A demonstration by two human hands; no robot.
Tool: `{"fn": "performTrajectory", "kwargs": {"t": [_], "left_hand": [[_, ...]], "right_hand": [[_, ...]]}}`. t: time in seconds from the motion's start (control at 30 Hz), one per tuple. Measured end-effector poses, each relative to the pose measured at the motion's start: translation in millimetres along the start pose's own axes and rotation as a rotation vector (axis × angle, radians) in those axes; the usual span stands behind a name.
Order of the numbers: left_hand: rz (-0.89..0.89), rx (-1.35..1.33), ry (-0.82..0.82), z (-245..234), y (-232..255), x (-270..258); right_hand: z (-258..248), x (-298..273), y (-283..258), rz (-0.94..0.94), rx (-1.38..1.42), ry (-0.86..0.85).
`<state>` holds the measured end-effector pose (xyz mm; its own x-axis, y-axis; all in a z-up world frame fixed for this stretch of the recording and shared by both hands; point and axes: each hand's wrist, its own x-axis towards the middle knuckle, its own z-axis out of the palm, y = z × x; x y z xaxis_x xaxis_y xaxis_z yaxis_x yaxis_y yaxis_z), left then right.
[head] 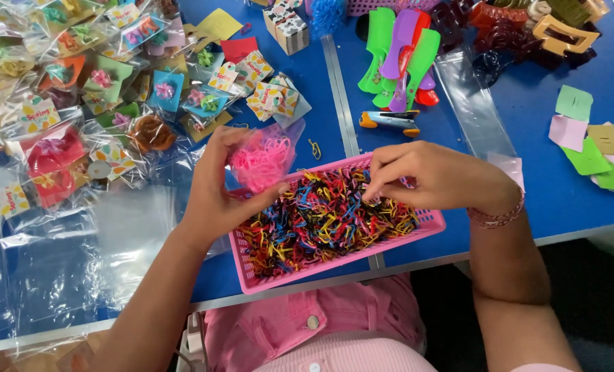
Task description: The person is packaging small pink hair ties and colorful hair clips into a small plastic bag at a table.
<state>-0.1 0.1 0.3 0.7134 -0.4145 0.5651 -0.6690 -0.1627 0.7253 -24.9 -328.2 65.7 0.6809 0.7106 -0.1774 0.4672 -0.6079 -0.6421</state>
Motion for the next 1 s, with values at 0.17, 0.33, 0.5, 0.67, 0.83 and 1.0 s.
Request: {"fn": "performTrajectory", "kwargs": {"t": [0.17, 0.33, 0.5, 0.67, 0.83, 1.0], "left_hand": [[-0.007, -0.012, -0.007, 0.0, 0.2, -0.4], [-0.001, -0.012, -0.004, 1.3, -1.9, 0.3], [0.014, -0.146, 0.066, 4.0, -4.0, 2.7], [-0.002, -0.149, 0.073, 5.3, -5.2, 1.4], [-0.014, -0.138, 0.069, 3.8, -2.9, 2.0], [0.006, -0.146, 0.067, 4.0, -5.8, 1.2]], "right_hand": [[2.2, 3.8, -8.5, 0.095, -0.023, 0.065], [9.0, 11.9, -10.1, 0.138, -0.003, 0.065], [15.6, 18.1, -11.6, 0.066, -0.043, 0.092], [17.1, 19.4, -13.5, 0.021, -0.039, 0.109], [3.4, 9.2, -15.0, 0.04, 0.029, 0.112], [-2.3, 4.4, -21.1, 0.017, 0.097, 0.166]]}}
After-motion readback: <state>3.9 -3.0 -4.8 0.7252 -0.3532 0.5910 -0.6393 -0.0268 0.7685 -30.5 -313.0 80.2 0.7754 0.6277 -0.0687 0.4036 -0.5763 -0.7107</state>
